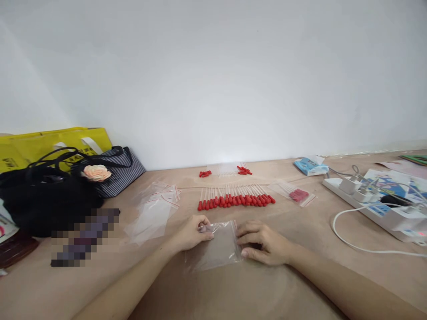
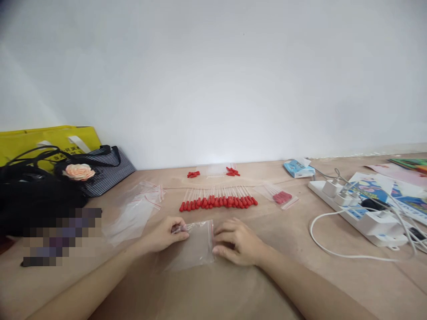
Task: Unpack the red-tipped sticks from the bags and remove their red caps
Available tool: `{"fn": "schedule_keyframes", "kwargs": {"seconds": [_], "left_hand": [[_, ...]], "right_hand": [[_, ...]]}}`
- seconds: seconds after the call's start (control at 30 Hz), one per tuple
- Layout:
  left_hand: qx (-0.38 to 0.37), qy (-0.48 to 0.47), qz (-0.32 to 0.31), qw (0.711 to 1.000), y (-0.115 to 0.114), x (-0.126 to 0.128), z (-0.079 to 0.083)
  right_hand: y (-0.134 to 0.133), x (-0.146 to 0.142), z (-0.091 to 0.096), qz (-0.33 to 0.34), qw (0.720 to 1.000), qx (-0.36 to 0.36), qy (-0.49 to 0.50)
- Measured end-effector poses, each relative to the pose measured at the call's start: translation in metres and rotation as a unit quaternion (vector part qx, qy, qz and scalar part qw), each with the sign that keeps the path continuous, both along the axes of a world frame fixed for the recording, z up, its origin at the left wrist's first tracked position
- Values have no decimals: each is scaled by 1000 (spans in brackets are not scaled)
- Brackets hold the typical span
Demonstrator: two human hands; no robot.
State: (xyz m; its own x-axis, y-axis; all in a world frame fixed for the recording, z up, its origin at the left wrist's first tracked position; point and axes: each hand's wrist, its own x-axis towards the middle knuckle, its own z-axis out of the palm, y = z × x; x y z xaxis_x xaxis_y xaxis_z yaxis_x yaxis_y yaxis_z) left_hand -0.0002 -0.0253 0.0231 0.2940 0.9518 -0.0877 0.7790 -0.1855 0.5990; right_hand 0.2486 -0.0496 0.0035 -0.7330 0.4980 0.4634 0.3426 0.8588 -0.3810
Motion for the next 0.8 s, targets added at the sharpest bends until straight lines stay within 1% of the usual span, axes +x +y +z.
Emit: {"fn": "schedule_keyframes", "kwargs": {"seconds": [0.03,0.1,0.13,0.17,0.23,0.3,0.33,0.37,0.4,0.47,0.5,0.57,0.63,0.7,0.8], "left_hand": [[7,1,2,1000,1,-4,3],[65,-15,33,997,3,-20,11],[101,-30,64,992,4,-31,16],[134,-33,112,984,4,-45,21],[172,-14,215,961,5,-78,29],[160,46,313,935,4,-112,32],[147,84,347,922,4,-128,30],[128,120,370,913,3,-141,27],[112,145,391,902,3,-151,24],[146,171,385,895,1,-161,16],[169,195,384,886,1,-162,14],[230,251,384,858,-2,-156,12],[291,287,374,833,-6,-144,13],[344,284,347,825,-9,-132,13],[426,236,279,828,-10,-118,11]], "right_hand": [[3,4,0,-35,999,19,18],[15,18,2,-141,986,65,66],[23,29,4,-203,971,84,92],[32,41,5,-270,952,97,108],[49,71,6,-410,899,97,115],[63,100,3,-555,826,66,73],[68,113,1,-601,797,42,39],[71,123,-2,-624,781,17,10],[73,131,-6,-630,776,-8,-14],[74,140,-13,-616,784,-42,-61],[75,142,-16,-606,790,-48,-82],[76,141,-20,-595,793,-41,-125],[77,137,-22,-596,788,-27,-153],[78,132,-22,-604,780,-17,-162],[77,129,-21,-623,768,-7,-147]]}}
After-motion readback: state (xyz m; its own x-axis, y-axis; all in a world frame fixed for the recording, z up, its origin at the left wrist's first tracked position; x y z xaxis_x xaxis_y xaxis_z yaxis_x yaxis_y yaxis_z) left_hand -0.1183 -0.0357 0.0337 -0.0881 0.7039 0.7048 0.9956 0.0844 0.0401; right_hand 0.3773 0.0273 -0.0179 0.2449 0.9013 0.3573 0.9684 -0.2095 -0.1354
